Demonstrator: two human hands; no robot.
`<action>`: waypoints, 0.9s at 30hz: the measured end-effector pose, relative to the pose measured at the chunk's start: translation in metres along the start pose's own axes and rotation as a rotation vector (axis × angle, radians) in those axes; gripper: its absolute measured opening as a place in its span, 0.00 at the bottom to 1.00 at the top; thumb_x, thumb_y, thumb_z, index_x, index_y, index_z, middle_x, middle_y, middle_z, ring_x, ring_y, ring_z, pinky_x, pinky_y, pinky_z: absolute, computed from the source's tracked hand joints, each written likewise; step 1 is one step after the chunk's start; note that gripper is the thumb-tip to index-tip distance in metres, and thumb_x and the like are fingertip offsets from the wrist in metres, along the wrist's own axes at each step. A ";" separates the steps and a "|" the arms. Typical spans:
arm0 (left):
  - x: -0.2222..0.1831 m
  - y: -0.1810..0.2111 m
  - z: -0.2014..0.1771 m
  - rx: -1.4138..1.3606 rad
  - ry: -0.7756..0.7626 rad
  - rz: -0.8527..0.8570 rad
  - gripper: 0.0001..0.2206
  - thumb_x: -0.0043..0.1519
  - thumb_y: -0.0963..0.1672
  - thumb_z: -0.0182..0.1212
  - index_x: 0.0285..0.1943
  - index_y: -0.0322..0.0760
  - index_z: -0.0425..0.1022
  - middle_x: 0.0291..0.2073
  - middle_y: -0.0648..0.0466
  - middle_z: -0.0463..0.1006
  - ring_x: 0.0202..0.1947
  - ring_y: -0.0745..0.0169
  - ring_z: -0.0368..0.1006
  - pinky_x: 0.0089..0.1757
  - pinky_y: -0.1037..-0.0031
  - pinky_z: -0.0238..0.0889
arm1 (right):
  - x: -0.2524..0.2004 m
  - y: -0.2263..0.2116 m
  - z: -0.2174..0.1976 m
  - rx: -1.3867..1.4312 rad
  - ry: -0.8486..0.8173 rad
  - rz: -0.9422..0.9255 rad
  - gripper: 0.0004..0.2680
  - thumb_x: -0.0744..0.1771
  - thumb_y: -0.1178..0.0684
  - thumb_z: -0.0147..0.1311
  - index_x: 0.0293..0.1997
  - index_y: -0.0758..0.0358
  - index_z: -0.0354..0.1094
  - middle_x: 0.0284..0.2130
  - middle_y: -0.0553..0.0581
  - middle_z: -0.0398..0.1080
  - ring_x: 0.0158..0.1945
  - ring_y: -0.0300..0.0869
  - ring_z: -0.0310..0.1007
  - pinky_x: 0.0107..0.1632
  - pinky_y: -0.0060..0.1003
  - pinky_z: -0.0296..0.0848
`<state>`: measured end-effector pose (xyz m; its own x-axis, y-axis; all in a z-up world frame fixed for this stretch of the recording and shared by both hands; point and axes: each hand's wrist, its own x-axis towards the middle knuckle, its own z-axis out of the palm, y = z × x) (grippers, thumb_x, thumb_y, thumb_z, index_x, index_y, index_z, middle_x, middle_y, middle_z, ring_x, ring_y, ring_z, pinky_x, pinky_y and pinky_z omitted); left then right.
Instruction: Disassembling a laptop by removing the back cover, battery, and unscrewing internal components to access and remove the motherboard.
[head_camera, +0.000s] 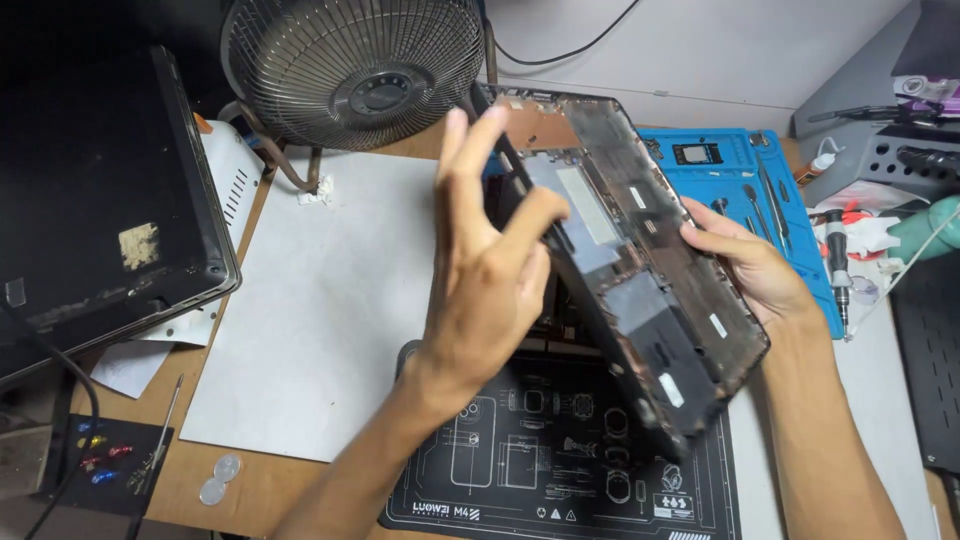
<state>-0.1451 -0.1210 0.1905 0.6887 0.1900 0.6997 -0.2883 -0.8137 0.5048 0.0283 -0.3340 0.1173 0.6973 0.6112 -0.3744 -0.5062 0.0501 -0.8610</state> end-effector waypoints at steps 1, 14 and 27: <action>-0.009 -0.006 0.003 0.002 -0.001 -0.001 0.12 0.57 0.28 0.53 0.40 0.32 0.73 0.70 0.36 0.49 0.76 0.23 0.39 0.75 0.38 0.40 | -0.002 0.001 0.006 0.001 -0.002 0.001 0.21 0.66 0.58 0.48 0.71 0.60 0.60 0.56 0.55 0.72 0.49 0.40 0.74 0.50 0.32 0.73; -0.118 -0.134 -0.027 -0.710 0.129 -0.903 0.24 0.64 0.35 0.47 0.71 0.39 0.60 0.47 0.42 0.74 0.48 0.58 0.72 0.49 0.68 0.68 | -0.010 0.055 0.101 -0.441 0.047 -0.147 0.17 0.67 0.53 0.56 0.64 0.59 0.68 0.42 0.55 0.70 0.43 0.40 0.71 0.38 0.32 0.77; -0.207 -0.298 -0.089 0.263 -0.084 -0.877 0.26 0.62 0.35 0.43 0.71 0.46 0.57 0.53 0.43 0.75 0.48 0.39 0.75 0.51 0.53 0.67 | -0.024 0.098 0.206 -0.416 -0.197 -0.033 0.28 0.66 0.53 0.56 0.75 0.69 0.49 0.65 0.81 0.56 0.66 0.66 0.62 0.61 0.57 0.69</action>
<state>-0.2612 0.1308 -0.0600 0.6381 0.7662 0.0758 0.5142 -0.4973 0.6987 -0.1428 -0.1810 0.1127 0.5796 0.7550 -0.3067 -0.2104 -0.2249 -0.9514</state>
